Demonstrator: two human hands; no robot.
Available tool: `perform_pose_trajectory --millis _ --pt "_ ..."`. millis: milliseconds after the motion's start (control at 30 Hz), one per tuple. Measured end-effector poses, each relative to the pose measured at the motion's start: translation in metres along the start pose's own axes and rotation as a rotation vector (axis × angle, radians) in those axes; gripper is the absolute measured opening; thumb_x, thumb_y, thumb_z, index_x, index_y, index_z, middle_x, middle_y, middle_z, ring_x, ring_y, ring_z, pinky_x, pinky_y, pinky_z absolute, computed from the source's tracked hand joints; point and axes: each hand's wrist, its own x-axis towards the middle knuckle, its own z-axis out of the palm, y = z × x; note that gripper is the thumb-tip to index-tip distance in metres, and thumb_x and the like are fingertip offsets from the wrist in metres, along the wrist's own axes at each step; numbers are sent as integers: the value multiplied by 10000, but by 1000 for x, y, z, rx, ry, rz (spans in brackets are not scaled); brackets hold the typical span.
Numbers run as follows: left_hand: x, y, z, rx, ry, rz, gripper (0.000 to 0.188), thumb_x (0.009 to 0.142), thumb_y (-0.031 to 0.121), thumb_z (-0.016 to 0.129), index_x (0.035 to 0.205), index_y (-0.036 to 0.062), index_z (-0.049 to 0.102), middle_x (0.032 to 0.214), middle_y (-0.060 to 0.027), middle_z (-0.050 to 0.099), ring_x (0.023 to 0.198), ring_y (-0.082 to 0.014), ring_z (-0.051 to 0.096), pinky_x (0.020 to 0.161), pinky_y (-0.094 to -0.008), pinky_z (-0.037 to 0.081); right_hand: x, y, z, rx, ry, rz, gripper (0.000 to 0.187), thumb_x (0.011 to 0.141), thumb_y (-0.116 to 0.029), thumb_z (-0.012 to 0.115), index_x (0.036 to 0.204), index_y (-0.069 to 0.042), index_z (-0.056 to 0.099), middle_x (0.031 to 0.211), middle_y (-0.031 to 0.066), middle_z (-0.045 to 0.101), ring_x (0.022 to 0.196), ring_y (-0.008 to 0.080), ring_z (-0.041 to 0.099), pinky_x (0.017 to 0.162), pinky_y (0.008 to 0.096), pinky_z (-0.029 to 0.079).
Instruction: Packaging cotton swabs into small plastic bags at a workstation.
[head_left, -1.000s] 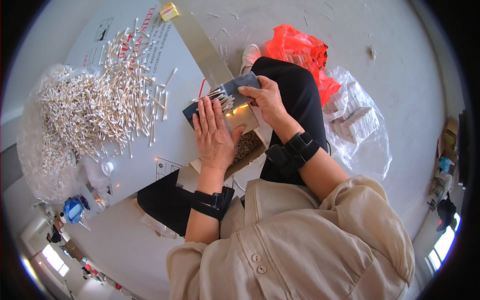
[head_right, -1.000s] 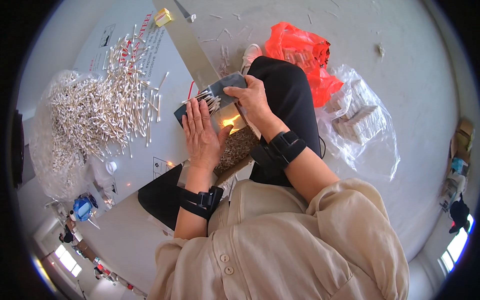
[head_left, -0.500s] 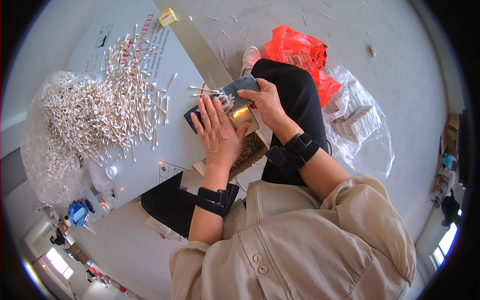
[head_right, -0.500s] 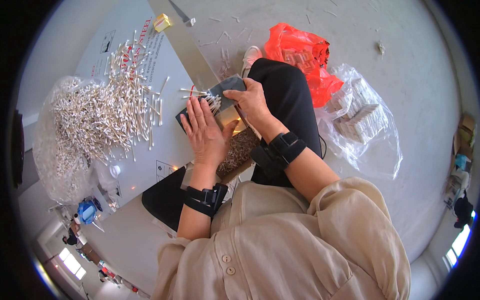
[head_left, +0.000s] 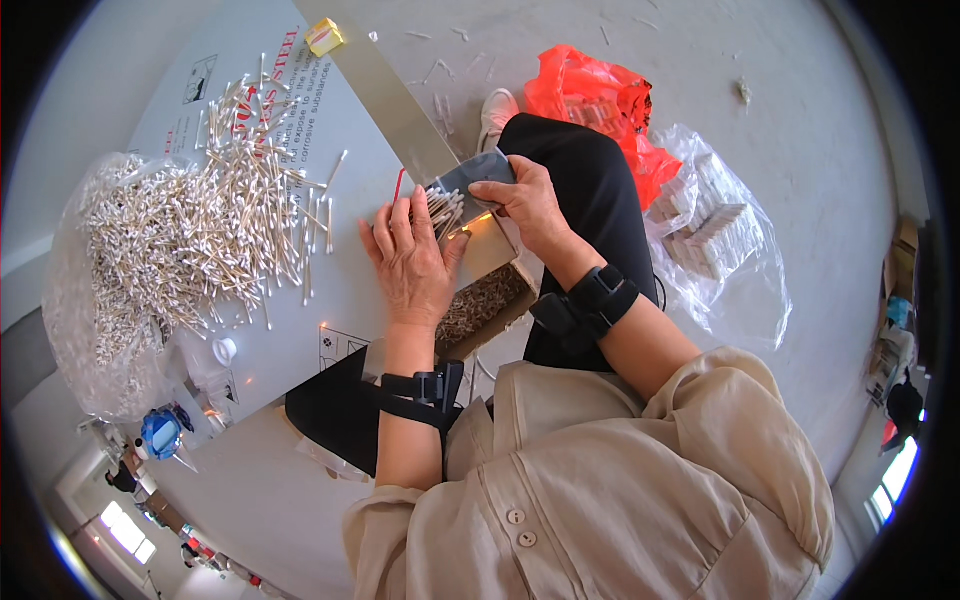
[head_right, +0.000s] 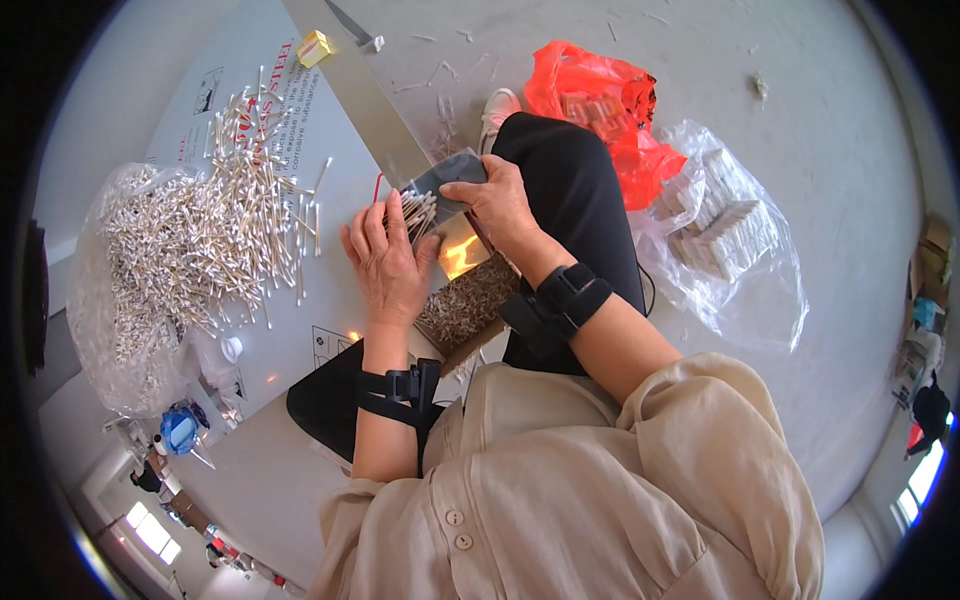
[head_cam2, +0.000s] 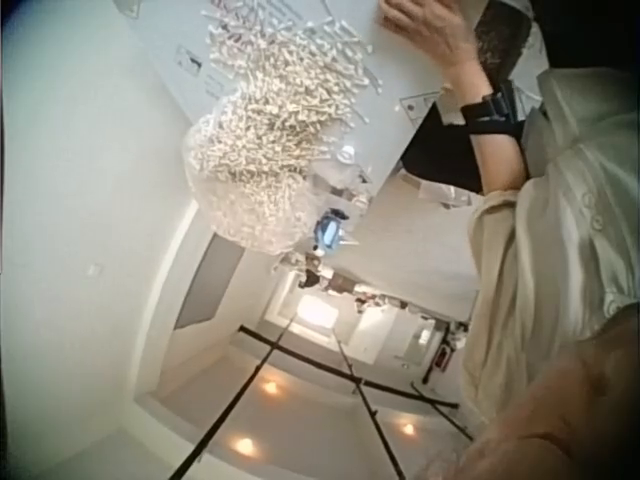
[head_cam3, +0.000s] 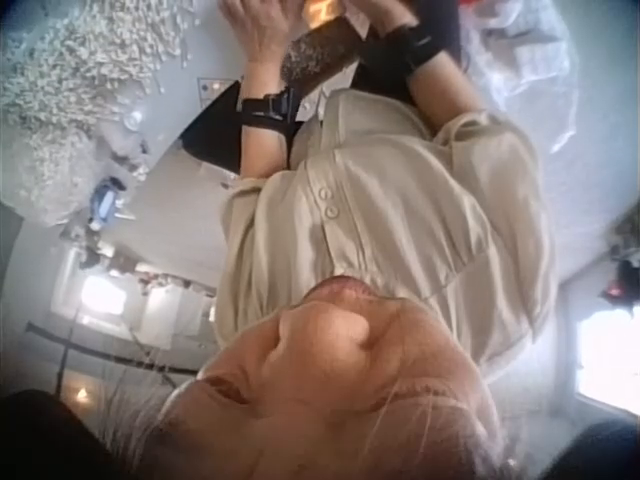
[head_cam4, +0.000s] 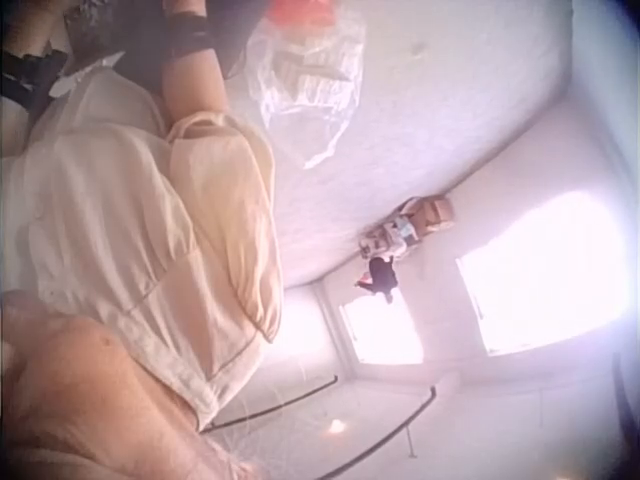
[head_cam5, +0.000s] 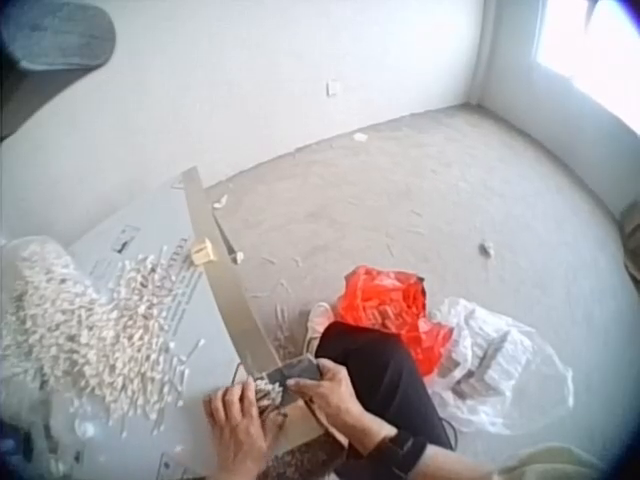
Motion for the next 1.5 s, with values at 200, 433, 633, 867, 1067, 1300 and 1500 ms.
perform_pose_trajectory --millis 200,433,633,867,1067,1300,1500 --pt "3 4 8 -149 27 -7 839 905 561 512 1479 -7 280 1542 -193 268 1441 -348 230 1163 -534 162 5 9 0 -69 -29 -63 246 733 57 764 927 -7 625 788 28 648 683 108 612 598 251 492" --pt "16 4 5 -147 -39 76 916 876 556 563 1498 -19 215 1567 -226 203 1464 -360 183 1181 -507 147 15 19 -7 -269 -2 -197 307 643 -4 812 880 43 622 743 76 646 687 132 601 631 302 500" --pt "20 7 8 -273 31 111 921 882 564 553 1506 -12 196 1563 -239 202 1455 -384 197 1180 -501 154 12 12 -4 -428 40 -236 462 611 -63 852 987 48 606 820 117 656 744 191 628 688 314 511" --pt "4 -1 5 -242 87 -74 891 902 553 535 1515 6 189 1565 -231 205 1460 -380 180 1162 -535 143 -10 -8 -1 -1103 56 -609 891 573 -158 885 1373 -129 495 1419 165 428 1336 318 397 1087 423 340" --pt "-8 5 1 -154 -44 -84 860 870 468 620 1499 10 253 1574 -194 211 1472 -328 179 1172 -542 122 1 -30 -6 -1516 -355 -895 826 585 -273 868 1340 -201 542 1492 56 385 1458 296 210 1145 526 177" --pt "1 4 -4 -231 -51 -37 828 870 425 632 1492 12 276 1573 -171 225 1471 -321 185 1181 -523 134 11 -27 -1 -1573 -552 -868 794 647 -328 824 1376 -223 529 1524 -16 374 1476 270 176 1164 547 121" --pt "-8 -8 11 -429 251 -57 565 852 198 667 1359 38 475 1422 -154 447 1366 -347 362 1132 -509 247 9 -21 2 -1500 -527 -849 834 658 -379 808 1409 -207 488 1530 -19 367 1474 270 183 1165 550 123"
